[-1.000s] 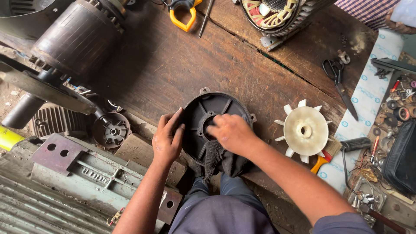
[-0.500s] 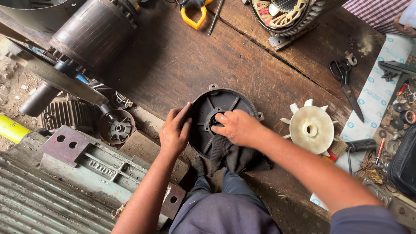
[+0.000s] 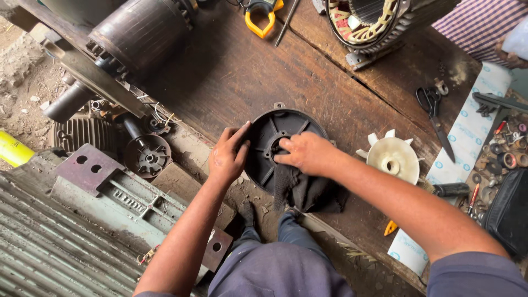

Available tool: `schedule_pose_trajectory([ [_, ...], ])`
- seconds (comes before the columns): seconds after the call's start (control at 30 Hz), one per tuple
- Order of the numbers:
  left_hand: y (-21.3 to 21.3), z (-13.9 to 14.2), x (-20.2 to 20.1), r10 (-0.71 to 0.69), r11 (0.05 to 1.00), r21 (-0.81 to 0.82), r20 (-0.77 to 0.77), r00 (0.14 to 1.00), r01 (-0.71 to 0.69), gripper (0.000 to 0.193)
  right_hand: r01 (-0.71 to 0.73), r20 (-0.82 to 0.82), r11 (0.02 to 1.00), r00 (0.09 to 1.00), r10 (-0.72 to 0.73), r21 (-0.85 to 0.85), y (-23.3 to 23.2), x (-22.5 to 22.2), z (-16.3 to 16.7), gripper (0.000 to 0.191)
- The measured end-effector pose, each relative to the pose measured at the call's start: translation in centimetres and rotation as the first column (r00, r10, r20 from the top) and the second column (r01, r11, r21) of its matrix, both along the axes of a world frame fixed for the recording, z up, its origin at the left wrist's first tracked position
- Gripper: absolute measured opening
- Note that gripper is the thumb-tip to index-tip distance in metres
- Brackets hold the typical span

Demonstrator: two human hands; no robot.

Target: The person brushes dust from a metal fan cover with a brush, then wipes the cover and a black motor end bell with a cloth, turning them over to clean both sides, and finally wipes the rotor shaft of a disassembled electric motor on the workbench.

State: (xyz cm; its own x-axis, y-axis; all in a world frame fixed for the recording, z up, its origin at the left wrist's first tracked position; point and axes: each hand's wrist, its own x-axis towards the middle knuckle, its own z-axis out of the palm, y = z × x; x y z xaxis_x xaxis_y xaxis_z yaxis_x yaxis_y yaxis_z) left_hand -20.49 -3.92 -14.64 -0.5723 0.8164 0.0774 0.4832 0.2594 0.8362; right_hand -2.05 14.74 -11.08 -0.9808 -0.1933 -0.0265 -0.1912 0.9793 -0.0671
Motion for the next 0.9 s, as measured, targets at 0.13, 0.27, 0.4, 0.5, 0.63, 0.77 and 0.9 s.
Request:
schedule_pose_trajectory([
  [0.13,0.0,-0.2,-0.1,-0.008,1.0,0.018,-0.009,1.0,0.008,0.047,0.208,-0.006,0.96,0.978,-0.21,0.185,-1.4,-0.5,-0.6,0.035],
  [0.27,-0.1,-0.4,0.1,0.016,1.0,-0.011,0.011,1.0,-0.016,0.047,0.477,0.079,0.85,0.86,-0.503,0.223,-3.1,-0.6,-1.7,0.033],
  [0.4,0.0,-0.3,0.2,0.02,1.0,0.0,-0.014,1.0,-0.02,0.047,0.38,0.098,0.904,0.925,-0.368,-0.194,-2.1,-0.2,-1.6,0.038],
  [0.5,0.2,-0.1,0.2,0.026,1.0,-0.011,0.001,1.0,-0.026,0.047,0.254,0.049,0.96,0.967,-0.25,-0.12,-1.2,0.3,-1.1,0.041],
  [0.63,0.4,0.1,0.1,0.013,0.999,-0.047,0.005,1.0,-0.013,0.047,0.424,-0.014,0.892,0.904,-0.428,0.158,-2.9,0.3,-1.8,0.04],
  [0.77,0.3,0.0,0.2,0.009,0.999,-0.031,0.016,1.0,-0.009,0.048,0.658,-0.001,0.666,0.712,-0.702,0.35,-5.3,-0.7,-3.5,0.018],
  [0.9,0.1,0.2,0.9,0.049,0.998,0.033,-0.006,0.999,-0.049,0.048,0.819,0.153,0.549,0.529,-0.835,0.167,-4.7,-1.3,-3.7,0.017],
])
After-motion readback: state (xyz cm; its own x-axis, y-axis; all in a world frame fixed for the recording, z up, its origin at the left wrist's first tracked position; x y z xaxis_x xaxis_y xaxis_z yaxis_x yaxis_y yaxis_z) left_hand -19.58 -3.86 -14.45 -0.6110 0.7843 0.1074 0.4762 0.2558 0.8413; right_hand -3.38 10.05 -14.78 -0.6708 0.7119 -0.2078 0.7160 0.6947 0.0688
